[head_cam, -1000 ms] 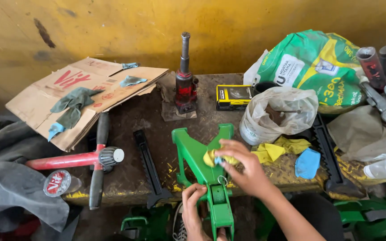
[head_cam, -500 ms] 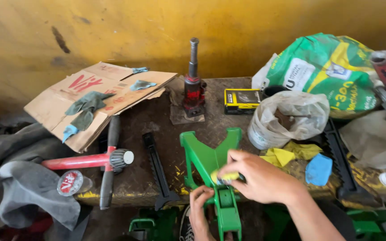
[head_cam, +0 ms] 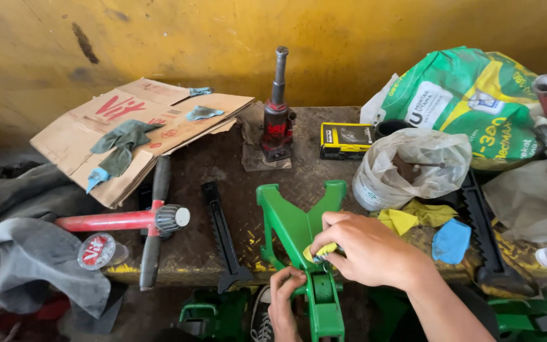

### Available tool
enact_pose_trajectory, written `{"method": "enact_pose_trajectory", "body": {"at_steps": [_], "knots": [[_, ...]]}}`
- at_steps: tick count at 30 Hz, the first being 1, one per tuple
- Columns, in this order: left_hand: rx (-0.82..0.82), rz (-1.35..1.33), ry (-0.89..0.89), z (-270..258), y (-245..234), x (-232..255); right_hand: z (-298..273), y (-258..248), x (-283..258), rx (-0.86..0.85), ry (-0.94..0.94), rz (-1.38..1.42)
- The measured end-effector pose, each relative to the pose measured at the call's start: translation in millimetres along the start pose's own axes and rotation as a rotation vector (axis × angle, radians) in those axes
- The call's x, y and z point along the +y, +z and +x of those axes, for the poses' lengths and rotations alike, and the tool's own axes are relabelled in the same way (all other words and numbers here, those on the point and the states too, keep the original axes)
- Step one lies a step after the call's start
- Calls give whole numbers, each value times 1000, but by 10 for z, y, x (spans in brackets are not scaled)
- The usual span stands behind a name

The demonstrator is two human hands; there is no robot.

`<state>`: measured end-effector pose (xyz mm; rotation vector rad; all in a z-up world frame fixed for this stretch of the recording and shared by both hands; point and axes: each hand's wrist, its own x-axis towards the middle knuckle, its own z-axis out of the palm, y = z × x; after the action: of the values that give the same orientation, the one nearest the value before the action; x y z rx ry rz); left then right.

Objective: Cleaning a green jack stand with a yellow cloth on a workbench.

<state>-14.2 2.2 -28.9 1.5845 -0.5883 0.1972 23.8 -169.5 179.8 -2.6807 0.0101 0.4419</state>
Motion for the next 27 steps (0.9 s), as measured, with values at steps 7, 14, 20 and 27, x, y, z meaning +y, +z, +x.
{"method": "enact_pose_trajectory", "body": {"at_steps": [7, 14, 20, 27], "knots": [[-7, -39, -70, 108, -33, 170, 47, 76, 181, 84, -135, -12], [-12, -68, -17, 349, -76, 402, 430, 258, 730, 384, 51, -25], [12, -11, -98, 319, -10, 311, 235, 210, 480, 305, -139, 129], [38, 33, 122, 167, 3, 97, 644, 517, 962, 666, 92, 103]]}}
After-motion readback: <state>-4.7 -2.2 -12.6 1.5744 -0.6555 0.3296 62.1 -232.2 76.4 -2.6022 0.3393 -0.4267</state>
